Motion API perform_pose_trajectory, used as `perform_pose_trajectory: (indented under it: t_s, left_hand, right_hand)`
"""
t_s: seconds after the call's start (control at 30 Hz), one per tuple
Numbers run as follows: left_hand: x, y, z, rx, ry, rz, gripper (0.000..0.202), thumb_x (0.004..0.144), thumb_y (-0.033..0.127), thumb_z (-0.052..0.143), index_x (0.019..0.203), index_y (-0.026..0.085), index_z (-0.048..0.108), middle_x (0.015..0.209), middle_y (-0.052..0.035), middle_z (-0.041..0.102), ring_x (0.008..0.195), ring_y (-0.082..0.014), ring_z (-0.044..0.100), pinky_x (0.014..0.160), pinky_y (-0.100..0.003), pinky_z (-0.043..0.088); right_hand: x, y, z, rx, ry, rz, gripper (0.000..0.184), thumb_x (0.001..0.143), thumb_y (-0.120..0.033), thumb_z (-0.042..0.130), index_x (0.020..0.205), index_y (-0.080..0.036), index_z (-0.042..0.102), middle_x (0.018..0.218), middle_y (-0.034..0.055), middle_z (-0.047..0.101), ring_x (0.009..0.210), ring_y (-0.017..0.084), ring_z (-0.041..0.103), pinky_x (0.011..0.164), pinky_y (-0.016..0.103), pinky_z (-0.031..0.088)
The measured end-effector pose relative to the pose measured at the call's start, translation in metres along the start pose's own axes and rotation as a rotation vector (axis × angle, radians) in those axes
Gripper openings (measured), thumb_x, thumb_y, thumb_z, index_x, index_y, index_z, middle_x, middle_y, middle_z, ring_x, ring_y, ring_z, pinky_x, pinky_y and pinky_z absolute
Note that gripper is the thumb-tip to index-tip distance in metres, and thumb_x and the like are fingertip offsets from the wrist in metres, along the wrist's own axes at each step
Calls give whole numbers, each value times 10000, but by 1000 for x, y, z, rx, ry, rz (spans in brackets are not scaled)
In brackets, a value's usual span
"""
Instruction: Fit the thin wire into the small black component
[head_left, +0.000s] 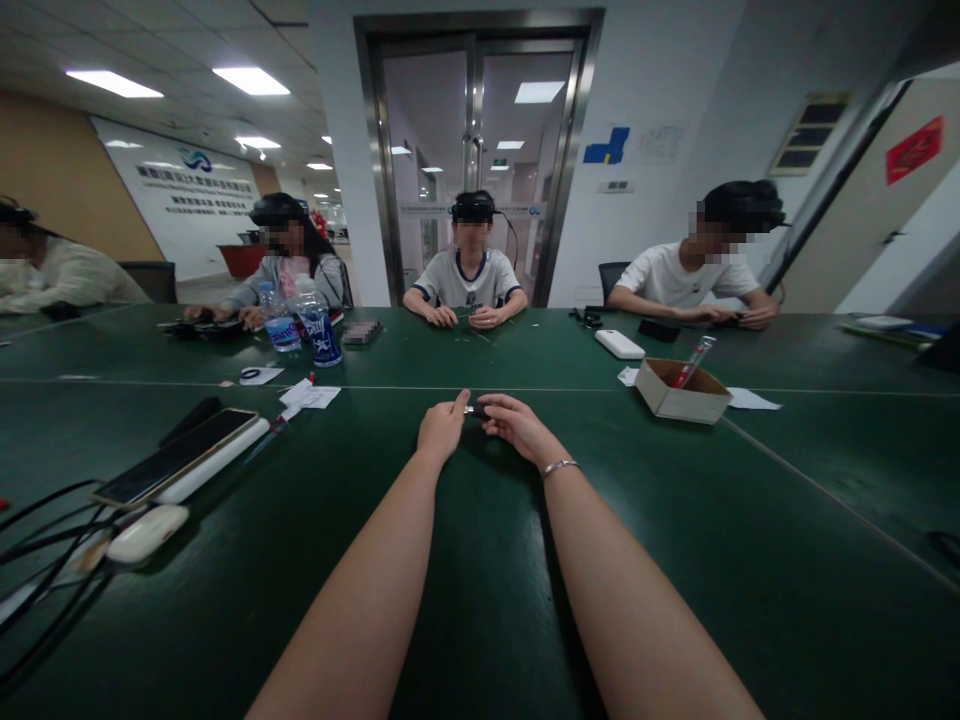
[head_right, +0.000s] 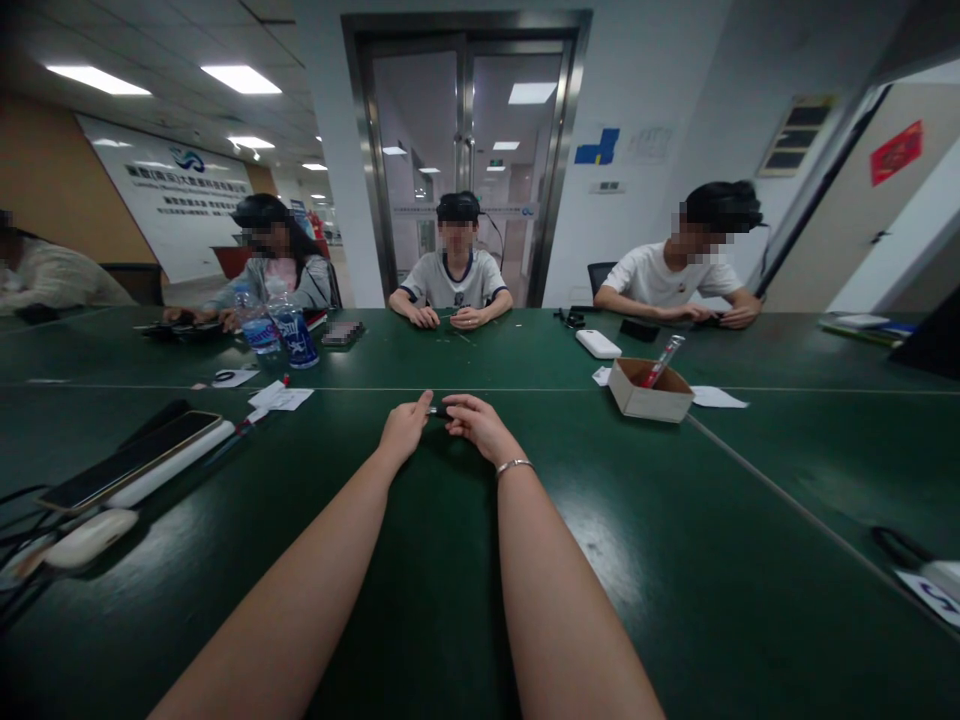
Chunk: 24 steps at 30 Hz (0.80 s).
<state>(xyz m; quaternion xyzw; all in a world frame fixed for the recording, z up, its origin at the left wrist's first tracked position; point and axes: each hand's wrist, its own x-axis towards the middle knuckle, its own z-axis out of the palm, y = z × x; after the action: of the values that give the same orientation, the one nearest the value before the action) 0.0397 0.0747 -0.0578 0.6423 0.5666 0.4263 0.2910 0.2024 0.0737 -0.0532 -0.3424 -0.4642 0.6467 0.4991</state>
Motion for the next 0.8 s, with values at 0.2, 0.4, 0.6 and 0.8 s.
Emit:
perform_pose_trajectory:
  t_s: [0.2, 0.4, 0.6, 0.8]
  left_hand:
    - [7, -7, 8, -326, 19, 103, 292, 797, 297, 556, 1073, 204, 565, 919, -31, 618, 631, -116, 590, 576, -224, 429]
    - [9, -11, 9, -248, -25, 89, 309, 866, 439, 455, 968, 187, 602, 561, 32, 498, 486, -109, 479, 481, -209, 363]
    - [9, -10, 8, -256, 11, 88, 262, 811, 333, 537, 1025, 197, 602, 755, -1, 588, 580, -106, 530, 549, -211, 401]
    - [6, -6, 6, -233, -14, 48, 288, 861, 385, 458, 1020, 200, 612, 672, 8, 552, 550, -115, 493, 524, -218, 363]
  right_hand:
    - [2, 3, -3, 18, 54, -14, 225, 688, -122, 740, 899, -167, 675, 696, 5, 626, 587, 101, 603, 531, 174, 499]
    - [1, 3, -4, -12, 10, -40, 287, 624, -120, 774, 894, -170, 691, 698, -27, 571, 546, 65, 532, 476, 152, 431]
    - [3, 4, -5, -6, 20, -59, 287, 616, -96, 761, 883, -173, 691, 713, -24, 568, 564, 69, 533, 476, 153, 424]
    - [2, 3, -4, -6, 28, -33, 283, 633, -68, 738, 890, -175, 688, 781, 2, 602, 610, 86, 565, 500, 164, 462]
